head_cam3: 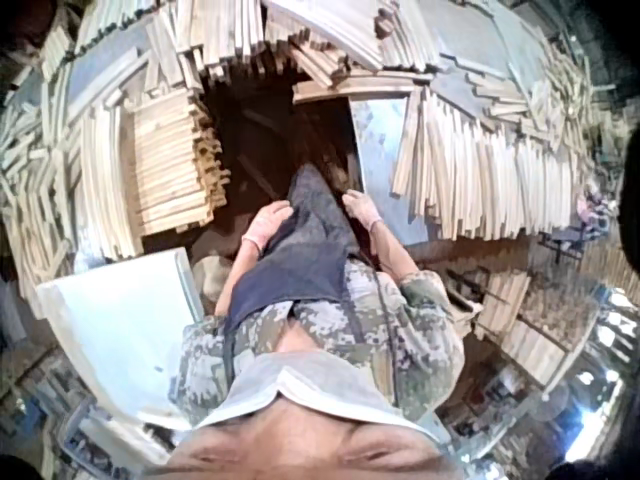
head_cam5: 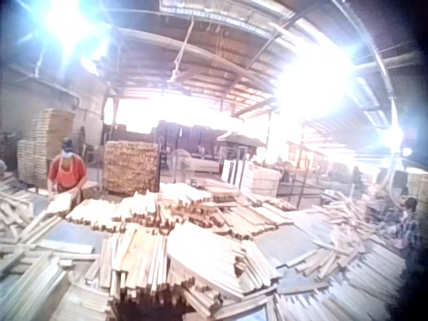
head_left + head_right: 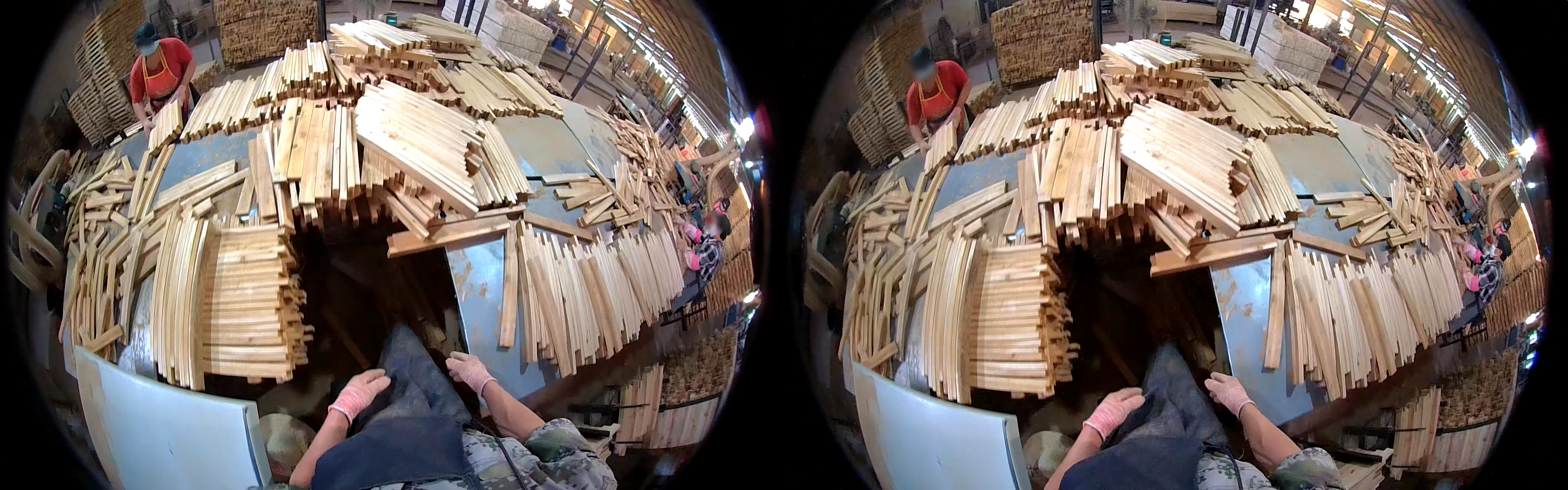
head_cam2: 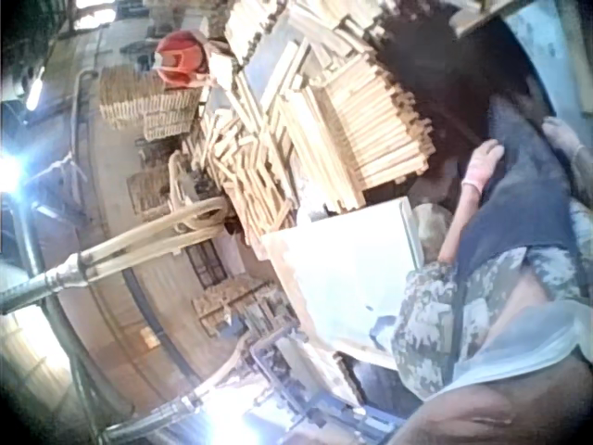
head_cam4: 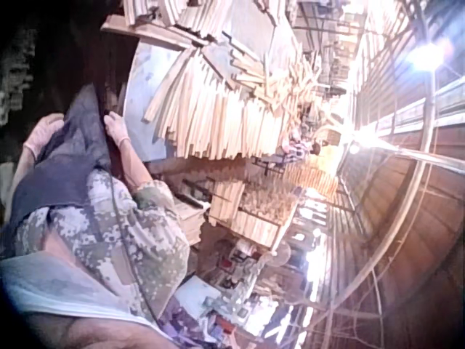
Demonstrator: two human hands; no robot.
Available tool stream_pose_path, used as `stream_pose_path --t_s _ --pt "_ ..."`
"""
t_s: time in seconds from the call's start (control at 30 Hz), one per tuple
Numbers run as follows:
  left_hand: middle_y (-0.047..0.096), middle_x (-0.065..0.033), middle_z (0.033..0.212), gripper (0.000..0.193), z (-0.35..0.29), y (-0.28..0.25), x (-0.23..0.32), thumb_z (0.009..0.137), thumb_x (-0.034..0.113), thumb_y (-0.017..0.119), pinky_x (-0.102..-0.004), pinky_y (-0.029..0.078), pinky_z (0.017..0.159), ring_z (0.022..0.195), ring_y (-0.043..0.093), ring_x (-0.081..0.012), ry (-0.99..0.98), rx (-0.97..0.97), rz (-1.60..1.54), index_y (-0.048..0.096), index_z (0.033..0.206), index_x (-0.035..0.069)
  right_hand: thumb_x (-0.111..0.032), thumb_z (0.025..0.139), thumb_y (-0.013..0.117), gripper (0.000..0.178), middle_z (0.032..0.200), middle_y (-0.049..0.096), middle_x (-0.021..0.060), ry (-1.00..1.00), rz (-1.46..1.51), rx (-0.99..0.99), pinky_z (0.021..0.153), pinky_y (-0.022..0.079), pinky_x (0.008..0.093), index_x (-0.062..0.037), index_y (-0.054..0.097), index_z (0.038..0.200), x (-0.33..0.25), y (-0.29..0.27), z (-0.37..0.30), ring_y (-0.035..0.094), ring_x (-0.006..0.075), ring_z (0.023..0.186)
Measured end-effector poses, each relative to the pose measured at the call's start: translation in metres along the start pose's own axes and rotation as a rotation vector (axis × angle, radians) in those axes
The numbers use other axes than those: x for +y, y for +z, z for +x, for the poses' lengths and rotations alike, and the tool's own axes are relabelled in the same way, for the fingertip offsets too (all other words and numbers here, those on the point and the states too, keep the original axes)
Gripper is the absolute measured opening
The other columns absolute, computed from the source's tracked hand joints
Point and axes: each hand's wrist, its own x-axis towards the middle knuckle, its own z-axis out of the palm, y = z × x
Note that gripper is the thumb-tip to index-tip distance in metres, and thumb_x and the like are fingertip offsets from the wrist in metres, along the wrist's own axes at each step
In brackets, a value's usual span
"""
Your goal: The person repeatedly picks up stacks of light-colored wooden planks from a table and places them onto a conveyor belt. They also handle individual planks, feeding them into a machine and then stacking the processed pieces.
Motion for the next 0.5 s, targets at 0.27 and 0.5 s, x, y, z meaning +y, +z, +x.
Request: stream_pose_path --t_s 0.27,0.5 --pt "0.069 -0.0152 0.145 0.060 0.137 -0.041 0.121 0.102 0.037 0.074 -0.0338 0.045 0.118 0.136 0.062 -0.0236 0.005 0.028 -0.123 0.065 0.146 -0.001 -0.030 0.102 0.072 0.065 0.104 0.067 -0.0015 -0.555 -0.199 0.003 0.080 0.052 0.0259 0.0054 0.055 0.154 -0.301 -0.052 0.112 0.059 0.0084 0.090" --pt "0.069 -0.0067 0.137 0.068 0.324 -0.051 0.248 0.103 0.031 0.076 -0.0328 0.051 0.104 0.116 0.064 -0.0163 0.117 0.218 -0.469 0.052 0.159 0.000 -0.033 0.098 0.076 0.082 0.144 0.067 0.0270 -0.751 -0.165 0.222 0.112 0.050 0.0368 0.0053 0.043 0.162 -0.538 -0.121 0.263 0.066 0.0310 0.130"
